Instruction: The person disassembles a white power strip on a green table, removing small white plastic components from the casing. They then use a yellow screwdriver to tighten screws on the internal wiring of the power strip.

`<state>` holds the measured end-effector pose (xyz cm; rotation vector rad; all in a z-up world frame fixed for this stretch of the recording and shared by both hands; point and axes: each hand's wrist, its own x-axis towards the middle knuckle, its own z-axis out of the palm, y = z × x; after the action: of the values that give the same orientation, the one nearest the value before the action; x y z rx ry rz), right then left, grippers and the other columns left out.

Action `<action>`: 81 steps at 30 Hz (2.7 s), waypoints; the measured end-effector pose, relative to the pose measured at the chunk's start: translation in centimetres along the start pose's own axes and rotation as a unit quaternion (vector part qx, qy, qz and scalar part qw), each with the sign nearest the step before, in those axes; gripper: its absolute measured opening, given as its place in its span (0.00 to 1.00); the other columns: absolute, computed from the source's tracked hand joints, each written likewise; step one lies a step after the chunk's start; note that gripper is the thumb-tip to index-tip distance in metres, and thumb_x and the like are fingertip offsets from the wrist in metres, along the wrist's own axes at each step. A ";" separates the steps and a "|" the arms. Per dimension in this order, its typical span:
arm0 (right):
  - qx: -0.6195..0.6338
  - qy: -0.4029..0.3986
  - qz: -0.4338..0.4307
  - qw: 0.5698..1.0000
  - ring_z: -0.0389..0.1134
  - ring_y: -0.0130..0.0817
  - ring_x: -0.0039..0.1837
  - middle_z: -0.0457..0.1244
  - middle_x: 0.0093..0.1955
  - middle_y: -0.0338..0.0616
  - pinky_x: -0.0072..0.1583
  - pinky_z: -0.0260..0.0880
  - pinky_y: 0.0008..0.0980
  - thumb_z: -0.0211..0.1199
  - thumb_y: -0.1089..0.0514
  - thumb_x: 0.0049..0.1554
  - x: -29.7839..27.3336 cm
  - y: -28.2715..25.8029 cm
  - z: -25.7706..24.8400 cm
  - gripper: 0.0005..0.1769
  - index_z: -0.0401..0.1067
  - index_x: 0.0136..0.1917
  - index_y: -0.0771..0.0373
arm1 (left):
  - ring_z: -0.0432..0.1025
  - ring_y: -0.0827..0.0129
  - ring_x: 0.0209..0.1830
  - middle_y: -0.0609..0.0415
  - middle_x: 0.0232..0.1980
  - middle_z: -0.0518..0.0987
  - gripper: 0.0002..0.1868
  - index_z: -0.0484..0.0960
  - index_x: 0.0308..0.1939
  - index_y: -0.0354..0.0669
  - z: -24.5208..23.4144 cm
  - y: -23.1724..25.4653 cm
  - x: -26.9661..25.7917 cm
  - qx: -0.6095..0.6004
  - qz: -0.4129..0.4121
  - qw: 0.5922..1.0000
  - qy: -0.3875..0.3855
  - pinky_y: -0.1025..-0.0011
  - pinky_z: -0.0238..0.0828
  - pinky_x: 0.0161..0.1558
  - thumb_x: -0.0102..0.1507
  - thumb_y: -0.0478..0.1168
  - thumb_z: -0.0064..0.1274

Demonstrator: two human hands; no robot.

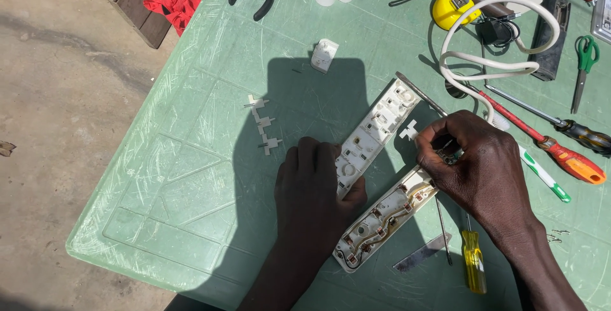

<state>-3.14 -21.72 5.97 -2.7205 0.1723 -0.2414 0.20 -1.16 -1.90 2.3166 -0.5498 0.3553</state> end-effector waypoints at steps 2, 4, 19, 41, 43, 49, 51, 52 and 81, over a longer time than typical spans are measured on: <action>0.003 -0.004 -0.002 1.000 0.67 0.32 0.41 0.69 0.42 0.36 0.42 0.61 0.35 0.62 0.67 0.51 0.2 -0.1 0.1 0.07 0.75 0.40 0.57 | 0.67 0.55 0.40 0.51 0.43 0.68 0.23 0.76 0.44 0.41 -0.2 0.0 -0.1 -0.003 0.000 1.000 -0.004 0.55 0.70 0.37 0.51 0.47 0.65; 0.020 -0.023 -0.014 0.999 0.69 0.34 0.43 0.69 0.45 0.38 0.42 0.64 0.36 0.63 0.65 0.54 0.6 0.1 0.2 0.06 0.76 0.44 0.56 | 0.68 0.55 0.41 0.50 0.45 0.69 0.23 0.76 0.45 0.42 -0.3 -0.1 -0.1 -0.017 0.006 1.000 -0.004 0.56 0.70 0.39 0.52 0.47 0.66; 0.071 0.091 0.014 0.993 0.66 0.27 0.42 0.67 0.42 0.41 0.51 0.68 0.29 0.63 0.73 0.56 0.2 1.0 -0.3 0.08 0.72 0.48 0.64 | 0.76 0.69 0.29 0.58 0.40 0.79 0.15 0.84 0.45 0.54 -6.6 -5.3 11.8 -0.082 -0.049 0.995 -0.009 0.66 0.70 0.36 0.58 0.29 0.56; 0.196 0.067 0.032 0.978 0.63 0.23 0.46 0.64 0.45 0.38 0.51 0.66 0.22 0.64 0.69 0.62 0.3 2.2 -0.9 0.07 0.73 0.54 0.64 | 0.70 0.60 0.31 0.61 0.36 0.76 0.12 0.71 0.39 0.47 -2.3 -5.9 14.6 -0.083 0.027 0.996 -0.006 0.58 0.64 0.36 0.60 0.25 0.41; 0.239 0.070 0.070 0.966 0.67 0.24 0.48 0.67 0.47 0.41 0.53 0.70 0.22 0.65 0.69 0.61 0.4 2.2 -1.0 0.09 0.70 0.54 0.64 | 0.72 0.78 0.38 0.60 0.35 0.76 0.12 0.82 0.50 0.45 -3.7 -4.1 14.3 -0.291 -0.052 0.954 -0.041 0.76 0.74 0.47 0.68 0.31 0.45; 0.330 0.039 0.115 0.936 0.68 0.21 0.47 0.69 0.45 0.39 0.51 0.70 0.21 0.65 0.68 0.60 0.4 1.7 -1.6 0.15 0.72 0.60 0.61 | 0.76 0.72 0.32 0.45 0.39 0.85 0.09 0.80 0.48 0.38 -2.4 0.1 12.7 -0.520 -0.115 0.838 -0.119 0.77 0.74 0.36 0.66 0.37 0.52; 0.341 0.041 0.123 0.931 0.66 0.21 0.47 0.67 0.44 0.38 0.51 0.67 0.20 0.63 0.67 0.61 0.4 1.7 -1.9 0.11 0.74 0.57 0.61 | 0.77 0.71 0.34 0.44 0.41 0.86 0.10 0.80 0.47 0.38 -1.8 1.2 11.9 -0.585 -0.125 0.791 -0.129 0.77 0.75 0.37 0.64 0.39 0.57; 0.352 0.040 0.131 0.926 0.64 0.20 0.47 0.64 0.43 0.37 0.51 0.65 0.20 0.62 0.66 0.62 0.4 1.7 -2.0 0.08 0.76 0.54 0.60 | 0.79 0.71 0.35 0.43 0.43 0.86 0.13 0.80 0.46 0.38 -1.4 1.7 11.5 -0.647 -0.136 0.737 -0.137 0.76 0.76 0.39 0.62 0.41 0.61; 0.386 0.155 0.070 0.906 0.74 0.33 0.47 0.69 0.47 0.47 0.51 0.77 0.28 0.70 0.66 0.57 -0.9 0.1 -1.8 0.08 0.72 0.49 0.65 | 0.76 0.69 0.37 0.49 0.38 0.81 0.09 0.79 0.41 0.39 0.1 5.2 9.3 -0.677 -0.124 0.695 -0.206 0.73 0.81 0.40 0.61 0.34 0.63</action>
<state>-4.41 -22.36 7.41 -1.8597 0.2870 -0.5654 5.83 -7.27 4.79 0.9252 -0.4324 -0.5906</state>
